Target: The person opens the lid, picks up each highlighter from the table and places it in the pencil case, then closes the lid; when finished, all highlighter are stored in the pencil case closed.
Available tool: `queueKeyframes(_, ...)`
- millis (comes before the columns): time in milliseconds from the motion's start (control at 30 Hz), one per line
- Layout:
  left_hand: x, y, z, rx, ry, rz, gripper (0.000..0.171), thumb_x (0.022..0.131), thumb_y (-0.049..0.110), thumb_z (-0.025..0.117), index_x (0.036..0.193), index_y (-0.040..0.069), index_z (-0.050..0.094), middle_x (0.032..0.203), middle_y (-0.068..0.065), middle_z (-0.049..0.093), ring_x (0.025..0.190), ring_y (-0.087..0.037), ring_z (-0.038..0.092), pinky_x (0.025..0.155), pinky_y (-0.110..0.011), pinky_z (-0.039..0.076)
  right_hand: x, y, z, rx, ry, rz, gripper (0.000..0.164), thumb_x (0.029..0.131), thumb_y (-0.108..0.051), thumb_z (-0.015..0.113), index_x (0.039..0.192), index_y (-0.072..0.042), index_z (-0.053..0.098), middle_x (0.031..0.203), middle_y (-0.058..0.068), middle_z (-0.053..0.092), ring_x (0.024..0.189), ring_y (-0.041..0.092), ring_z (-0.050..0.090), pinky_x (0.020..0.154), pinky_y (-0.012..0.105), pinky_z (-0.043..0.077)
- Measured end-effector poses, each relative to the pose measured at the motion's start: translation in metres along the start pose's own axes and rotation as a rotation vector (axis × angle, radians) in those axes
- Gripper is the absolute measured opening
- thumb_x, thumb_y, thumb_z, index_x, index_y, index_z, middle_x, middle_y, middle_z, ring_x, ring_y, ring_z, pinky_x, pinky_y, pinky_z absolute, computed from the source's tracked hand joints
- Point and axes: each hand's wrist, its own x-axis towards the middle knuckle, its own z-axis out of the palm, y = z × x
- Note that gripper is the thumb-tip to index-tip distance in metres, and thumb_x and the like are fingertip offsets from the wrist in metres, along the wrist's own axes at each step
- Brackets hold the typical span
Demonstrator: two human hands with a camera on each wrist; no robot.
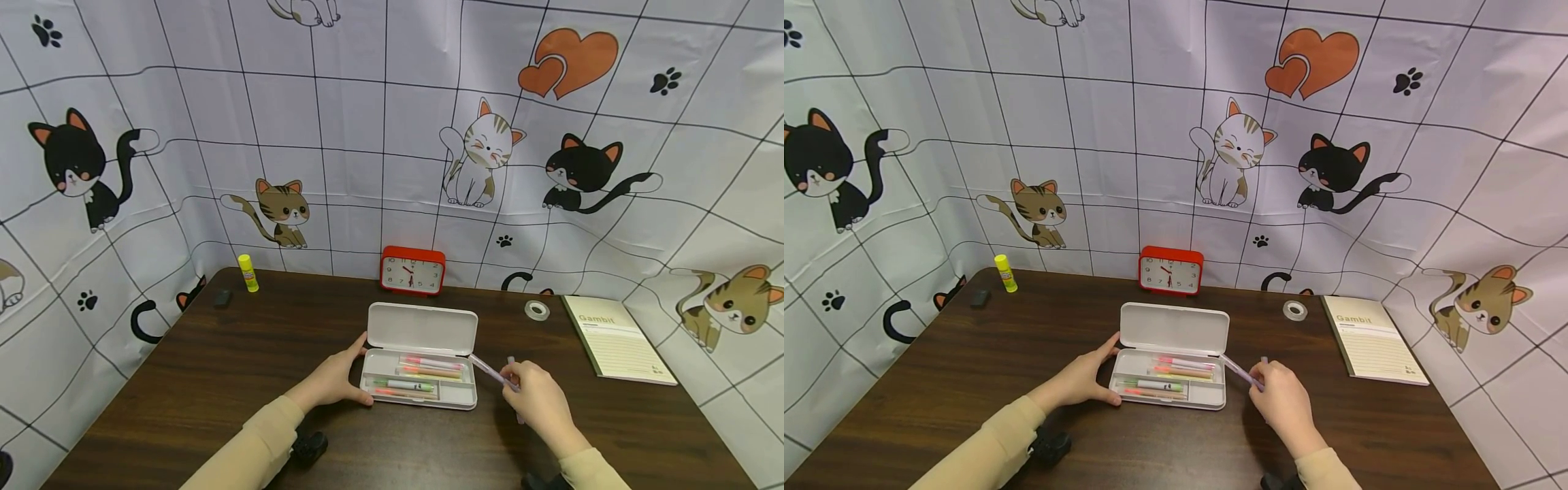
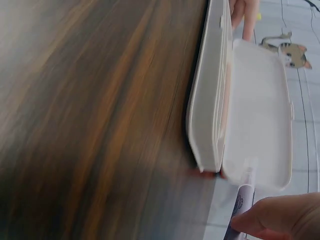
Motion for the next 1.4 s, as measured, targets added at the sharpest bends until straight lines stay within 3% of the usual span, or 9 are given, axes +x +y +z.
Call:
queueKeyframes(333, 0.000, 0.000, 0.000, 0.004, -0.002, -0.010, 0.124, 0.061, 0.037, 0.089, 0.153, 0.005, 0.012, 0.140, -0.013, 0.049, 0.129, -0.036, 0.043, 0.105, -0.053, 0.033, 0.008, -0.031, 0.017, -0.030, 0.020, -0.116, 0.014, 0.072, -0.003, 0.073, 0.082, -0.013, 0.070, 0.070, -0.006, 0.051, 0.060, 0.008, 0.042, 0.051, 0.025, 0.037)
queueKeyframes(633, 0.000, 0.001, 0.000, 0.009, 0.002, -0.005, 0.123, 0.061, 0.036, 0.089, 0.152, 0.004, 0.013, 0.139, -0.014, 0.050, 0.128, -0.037, 0.044, 0.104, -0.054, 0.033, 0.012, -0.058, 0.032, -0.043, 0.025, -0.243, 0.016, 0.071, -0.004, 0.075, 0.079, -0.016, 0.070, 0.076, -0.005, 0.060, 0.068, 0.010, 0.053, 0.055, 0.024, 0.043)
queueKeyframes(900, 0.000, 0.001, 0.000, 0.011, 0.001, -0.004, 0.123, 0.061, 0.037, 0.089, 0.153, 0.005, 0.013, 0.139, -0.014, 0.050, 0.127, -0.037, 0.045, 0.104, -0.053, 0.034, 0.012, -0.076, 0.045, -0.055, 0.022, -0.306, 0.015, 0.070, -0.005, 0.076, 0.078, -0.018, 0.071, 0.076, -0.006, 0.059, 0.071, 0.011, 0.055, 0.054, 0.025, 0.044)
queueKeyframes(1200, -0.001, 0.001, -0.001, 0.010, 0.007, -0.001, 0.124, 0.061, 0.036, 0.089, 0.152, 0.004, 0.013, 0.139, -0.014, 0.050, 0.127, -0.037, 0.045, 0.104, -0.053, 0.034, 0.018, -0.096, 0.058, -0.053, 0.042, -0.404, 0.017, 0.066, -0.003, 0.075, 0.077, -0.015, 0.072, 0.070, -0.006, 0.057, 0.061, 0.008, 0.050, 0.052, 0.025, 0.041)
queueKeyframes(1400, -0.001, 0.000, 0.000, 0.009, 0.005, 0.005, 0.123, 0.061, 0.036, 0.089, 0.152, 0.004, 0.013, 0.139, -0.014, 0.050, 0.127, -0.037, 0.045, 0.104, -0.052, 0.034, 0.019, -0.105, 0.065, -0.037, 0.053, -0.430, 0.015, 0.068, -0.007, 0.079, 0.078, -0.015, 0.071, 0.072, -0.005, 0.058, 0.063, 0.010, 0.056, 0.052, 0.026, 0.044)
